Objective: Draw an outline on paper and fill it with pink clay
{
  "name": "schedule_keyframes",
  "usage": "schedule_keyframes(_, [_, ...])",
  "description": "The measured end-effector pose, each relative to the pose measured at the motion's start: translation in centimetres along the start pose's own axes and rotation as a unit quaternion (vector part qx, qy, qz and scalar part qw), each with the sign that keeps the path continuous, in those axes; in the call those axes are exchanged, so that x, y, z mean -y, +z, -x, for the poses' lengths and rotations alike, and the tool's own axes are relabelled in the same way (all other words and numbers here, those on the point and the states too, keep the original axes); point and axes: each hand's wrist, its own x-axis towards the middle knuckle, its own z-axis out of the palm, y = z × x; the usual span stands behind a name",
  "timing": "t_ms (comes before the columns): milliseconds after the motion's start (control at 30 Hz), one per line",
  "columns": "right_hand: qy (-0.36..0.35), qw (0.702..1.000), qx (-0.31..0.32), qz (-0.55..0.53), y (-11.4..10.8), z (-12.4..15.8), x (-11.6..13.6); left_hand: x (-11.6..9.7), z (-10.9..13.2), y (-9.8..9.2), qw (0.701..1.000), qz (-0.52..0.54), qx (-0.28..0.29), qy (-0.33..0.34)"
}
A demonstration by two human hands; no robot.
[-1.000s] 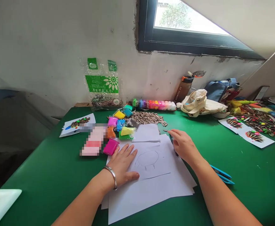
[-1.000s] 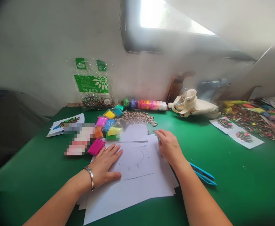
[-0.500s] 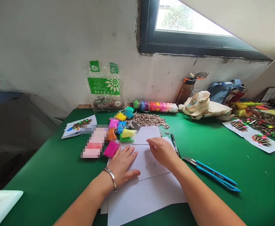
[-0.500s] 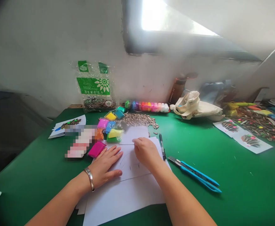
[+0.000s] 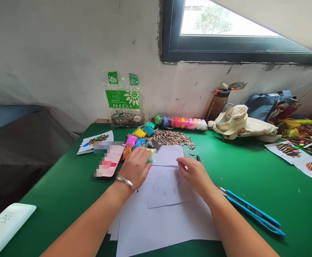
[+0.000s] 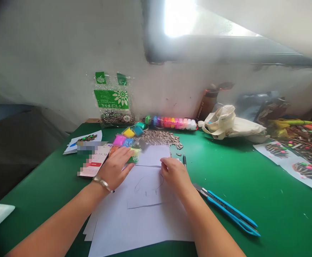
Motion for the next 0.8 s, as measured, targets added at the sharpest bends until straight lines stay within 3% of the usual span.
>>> schedule_keyframes(133, [-0.009,1.0,-0.002,-0.001,-0.3,0.1,0.4,0.6,-2.4,1.7,0.998,-0.004,0.043,-0.046])
schedule_keyframes(300, [-0.017,1.0,-0.011,-0.004,-0.3,0.1,0.3,1.6,-2.7,3.5,0.999,0.024,0.009,-0.047])
schedule_keyframes(400, [-0.021,0.999,-0.025,-0.007,0.0,0.0,0.3,1.1,-2.3,3.0,0.997,0.05,-0.023,-0.061])
schedule_keyframes(533, [-0.041,0.995,-0.059,-0.074,0.2,0.1,0.8,-1.2,-1.2,1.4,0.988,0.112,-0.053,-0.09])
schedule_keyframes(600, [-0.041,0.986,-0.067,-0.148,0.2,0.3,1.3,-2.5,-0.5,0.8,0.945,0.292,-0.03,-0.146])
schedule_keyframes(667, [-0.053,0.973,-0.058,-0.217,0.0,0.6,2.1,-3.4,0.2,0.7,0.878,0.445,0.037,-0.17])
schedule_keyframes(733, [-0.087,0.962,-0.042,-0.257,-0.2,0.8,2.8,-3.8,0.7,0.8,0.818,0.537,0.076,-0.192])
schedule_keyframes(800, [-0.117,0.954,-0.026,-0.276,-0.3,1.0,3.5,-3.8,1.0,1.1,0.776,0.588,0.101,-0.205])
